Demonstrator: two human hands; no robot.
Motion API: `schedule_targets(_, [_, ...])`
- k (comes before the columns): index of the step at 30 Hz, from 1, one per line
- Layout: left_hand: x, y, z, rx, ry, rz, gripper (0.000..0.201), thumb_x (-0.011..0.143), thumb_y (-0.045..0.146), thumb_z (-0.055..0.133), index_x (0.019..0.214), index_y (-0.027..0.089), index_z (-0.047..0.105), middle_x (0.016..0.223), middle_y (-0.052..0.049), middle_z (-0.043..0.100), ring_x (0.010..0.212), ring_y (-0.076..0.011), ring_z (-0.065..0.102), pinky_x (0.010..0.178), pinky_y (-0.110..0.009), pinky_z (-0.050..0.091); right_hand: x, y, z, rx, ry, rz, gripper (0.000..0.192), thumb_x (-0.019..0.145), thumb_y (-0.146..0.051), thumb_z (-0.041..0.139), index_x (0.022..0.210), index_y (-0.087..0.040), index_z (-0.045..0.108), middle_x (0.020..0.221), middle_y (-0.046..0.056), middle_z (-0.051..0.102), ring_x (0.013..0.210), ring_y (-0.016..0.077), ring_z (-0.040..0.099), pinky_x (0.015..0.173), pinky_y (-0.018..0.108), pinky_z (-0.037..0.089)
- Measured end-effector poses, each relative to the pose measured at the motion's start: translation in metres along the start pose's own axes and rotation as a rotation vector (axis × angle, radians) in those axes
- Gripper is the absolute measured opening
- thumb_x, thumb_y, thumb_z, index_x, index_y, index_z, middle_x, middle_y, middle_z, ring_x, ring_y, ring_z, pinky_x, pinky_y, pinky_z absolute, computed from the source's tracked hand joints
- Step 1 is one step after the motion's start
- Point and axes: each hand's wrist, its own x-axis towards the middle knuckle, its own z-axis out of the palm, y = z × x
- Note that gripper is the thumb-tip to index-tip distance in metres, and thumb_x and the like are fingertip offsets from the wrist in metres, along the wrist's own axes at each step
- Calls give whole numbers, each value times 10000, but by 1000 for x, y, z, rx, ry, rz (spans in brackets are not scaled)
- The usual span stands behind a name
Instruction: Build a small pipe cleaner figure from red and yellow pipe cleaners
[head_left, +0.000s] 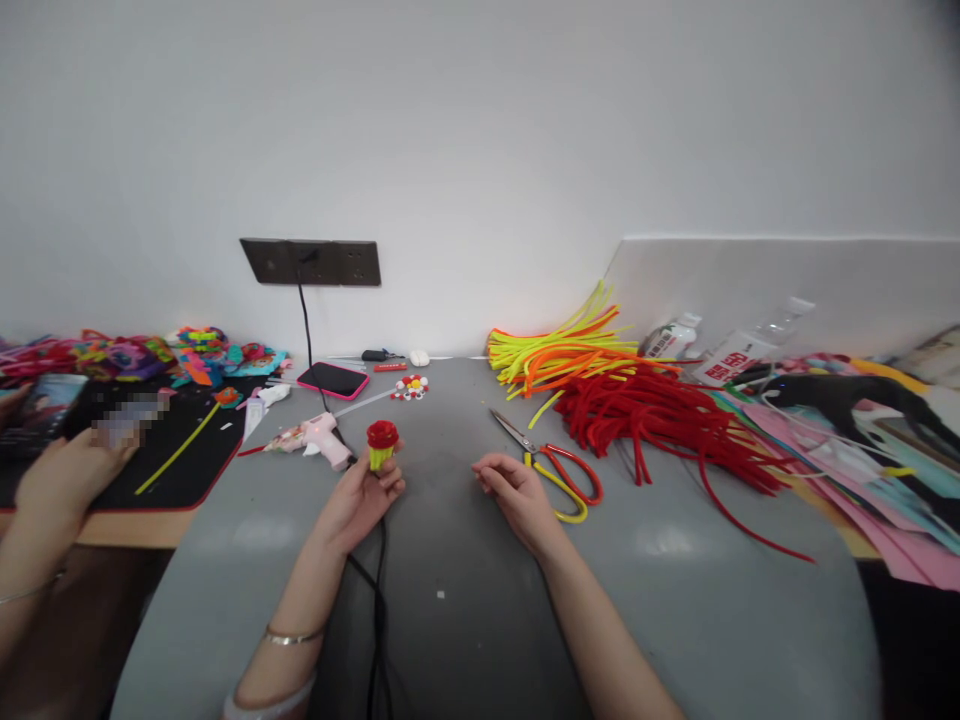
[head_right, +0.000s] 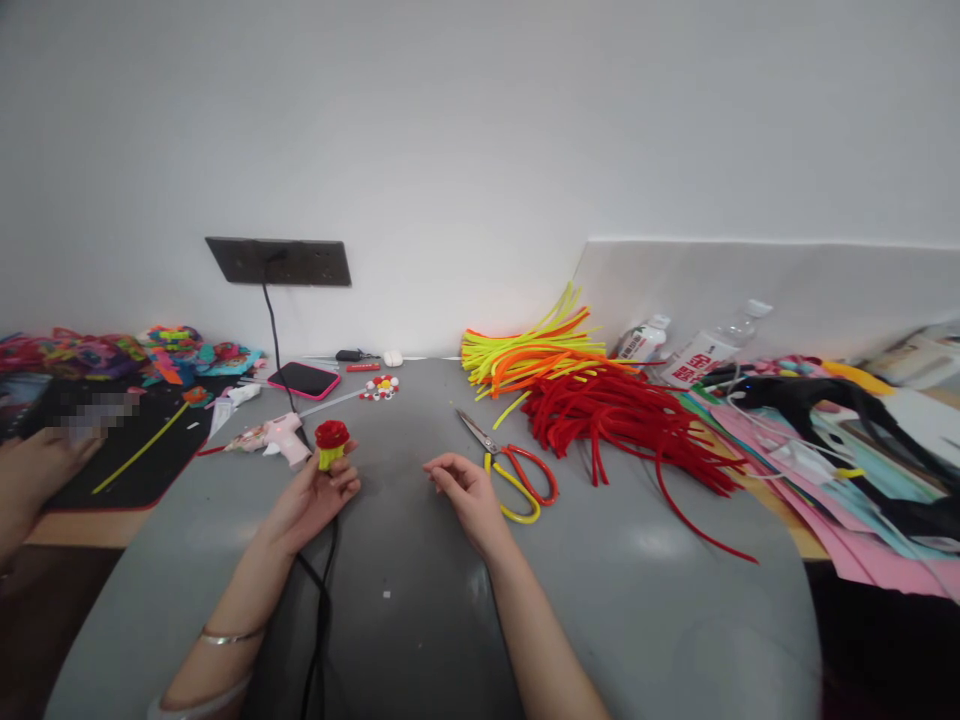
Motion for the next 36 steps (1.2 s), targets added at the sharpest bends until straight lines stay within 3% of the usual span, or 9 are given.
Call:
schedule_targets(5, [2, -4, 0, 52, 1, 40, 346, 782, 361, 739, 1000, 100, 672, 689, 18, 514, 569, -71, 422, 648, -237, 448, 2, 5, -2, -40, -7, -67, 181, 766, -383, 719, 793, -206, 741, 726, 17, 627, 637, 139, 496, 599, 262, 375])
schedule_targets(11, [5, -9, -2, 163, 24, 90, 343, 709, 403, 793, 816, 99, 674, 705, -9, 563, 595, -81, 456, 662, -251, 463, 5, 8, -3, -81, 40, -147, 179, 743, -386, 728, 747, -208, 738, 713, 26, 635, 673, 158, 531, 598, 266, 388])
schedule_targets(15, [5, -11, -3, 254, 23, 104, 353, 659, 383, 830, 839, 106, 707, 764, -30, 625, 620, -82, 482, 679, -241, 470, 4, 8, -2, -108, 63, -171, 207, 746, -404, 725, 735, -197, 713, 687, 17, 594, 642, 147, 504, 569, 254, 371])
schedule_targets(22, [5, -15, -4, 327, 27, 138, 404, 619, 307, 863, 962, 141, 730, 895, -46, 672, 719, -103, 564, 707, -231, 474, 4, 6, 2, 22, 150, -196, 303, 892, -449, 556, 716, -216, 475, 645, -32, 489, 576, 123, 437, 551, 243, 347])
schedule_targets(29, [6, -16, -7, 353, -26, 155, 357, 676, 296, 827, 987, 147, 734, 921, -52, 674, 747, -103, 570, 720, -223, 477, 2, 7, 2, 29, 102, -219, 374, 947, -429, 452, 647, -222, 368, 536, -57, 386, 483, 110, 329, 476, 244, 266])
schedule_targets(32, [5, -16, -6, 363, -38, 148, 347, 684, 297, 822, 986, 149, 736, 912, -50, 675, 746, -100, 572, 724, -218, 481, 2, 7, 2, 8, 119, -224, 382, 932, -459, 478, 645, -217, 410, 552, -50, 410, 480, 105, 350, 460, 237, 273])
schedule_targets(36, [4, -16, -6, 361, -15, 153, 359, 658, 300, 840, 968, 150, 740, 906, -47, 679, 747, -99, 579, 720, -211, 487, 1, 2, 2, -14, 126, -164, 257, 858, -457, 599, 811, -205, 621, 649, -12, 589, 508, 108, 476, 472, 231, 366])
